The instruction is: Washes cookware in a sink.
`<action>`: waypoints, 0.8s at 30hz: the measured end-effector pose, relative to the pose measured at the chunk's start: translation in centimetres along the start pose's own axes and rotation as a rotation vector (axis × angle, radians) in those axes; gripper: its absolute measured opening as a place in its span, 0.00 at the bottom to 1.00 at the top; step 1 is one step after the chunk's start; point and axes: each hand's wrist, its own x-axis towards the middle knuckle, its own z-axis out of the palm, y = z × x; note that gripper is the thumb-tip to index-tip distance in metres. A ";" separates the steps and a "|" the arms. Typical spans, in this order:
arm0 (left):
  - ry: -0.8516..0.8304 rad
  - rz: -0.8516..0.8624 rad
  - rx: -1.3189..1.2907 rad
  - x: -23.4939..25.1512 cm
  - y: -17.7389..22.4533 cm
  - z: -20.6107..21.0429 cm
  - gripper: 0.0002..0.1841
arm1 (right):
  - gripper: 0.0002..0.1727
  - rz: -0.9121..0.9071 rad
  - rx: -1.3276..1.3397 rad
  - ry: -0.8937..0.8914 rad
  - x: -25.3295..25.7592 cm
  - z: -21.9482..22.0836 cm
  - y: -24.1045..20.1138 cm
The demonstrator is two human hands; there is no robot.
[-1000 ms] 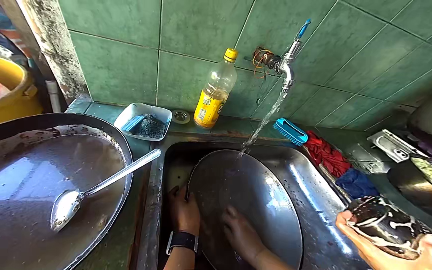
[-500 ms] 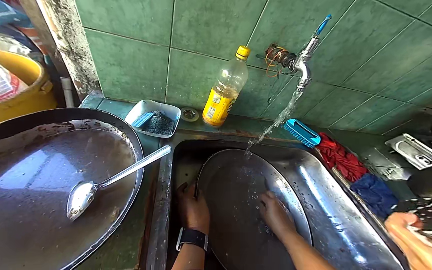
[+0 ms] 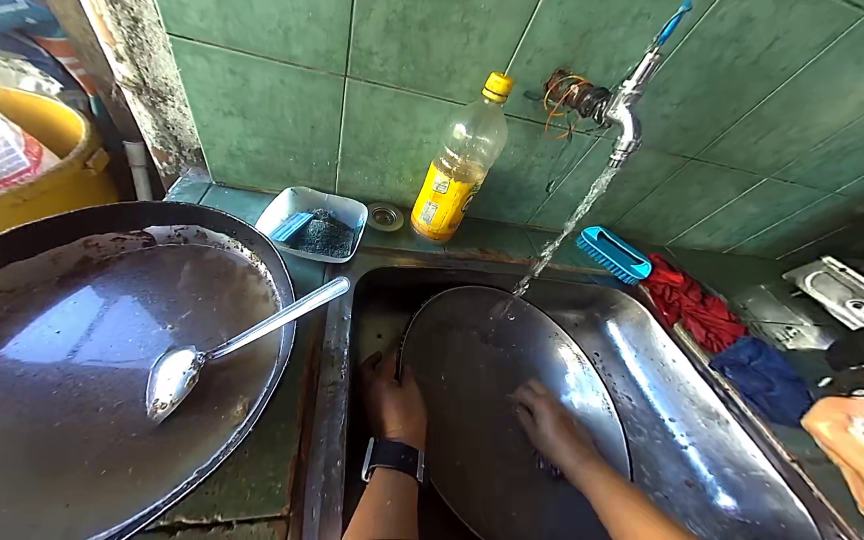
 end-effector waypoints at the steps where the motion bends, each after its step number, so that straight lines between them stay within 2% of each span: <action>1: 0.003 0.004 0.012 0.0 0.0 0.0 0.16 | 0.17 0.055 0.014 0.013 0.7 -0.3 -0.4; 4: 0.006 0.025 0.021 0.3 0.2 0.0 0.16 | 0.19 0.101 0.067 0.016 0.8 -0.5 -4.7; 6: 0.011 0.022 0.003 0.3 0.0 0.1 0.16 | 0.24 0.044 0.169 -0.073 -1.0 0.8 -7.4; 8: 0.011 0.006 0.006 0.4 0.0 0.1 0.16 | 0.26 -0.091 0.218 -0.193 -3.0 1.9 -8.5; 11: 0.001 0.002 0.016 0.6 0.0 0.0 0.16 | 0.14 -0.243 0.136 -0.295 -4.9 1.5 -5.6; 12: -0.002 0.004 0.018 0.5 0.1 0.0 0.16 | 0.14 -0.229 0.045 -0.316 -5.3 0.8 -3.8; 14: 0.003 0.019 0.005 0.3 0.0 0.0 0.17 | 0.17 -0.077 -0.184 -0.405 -6.5 -1.9 -2.4; 16: 0.010 0.031 -0.010 0.3 -0.1 0.2 0.17 | 0.24 0.072 -0.233 -0.534 -7.8 -4.2 -4.9; 19: -0.006 0.034 0.022 0.8 -0.1 0.2 0.17 | 0.21 -0.101 0.038 -0.345 -5.8 0.0 -7.4; 22: -0.017 0.057 0.041 1.3 -0.1 0.0 0.16 | 0.16 -0.214 0.251 -0.350 -5.2 1.4 -9.2; 24: -0.020 0.060 0.040 1.4 0.1 -0.1 0.17 | 0.14 -0.221 0.195 -0.360 -5.6 1.3 -7.1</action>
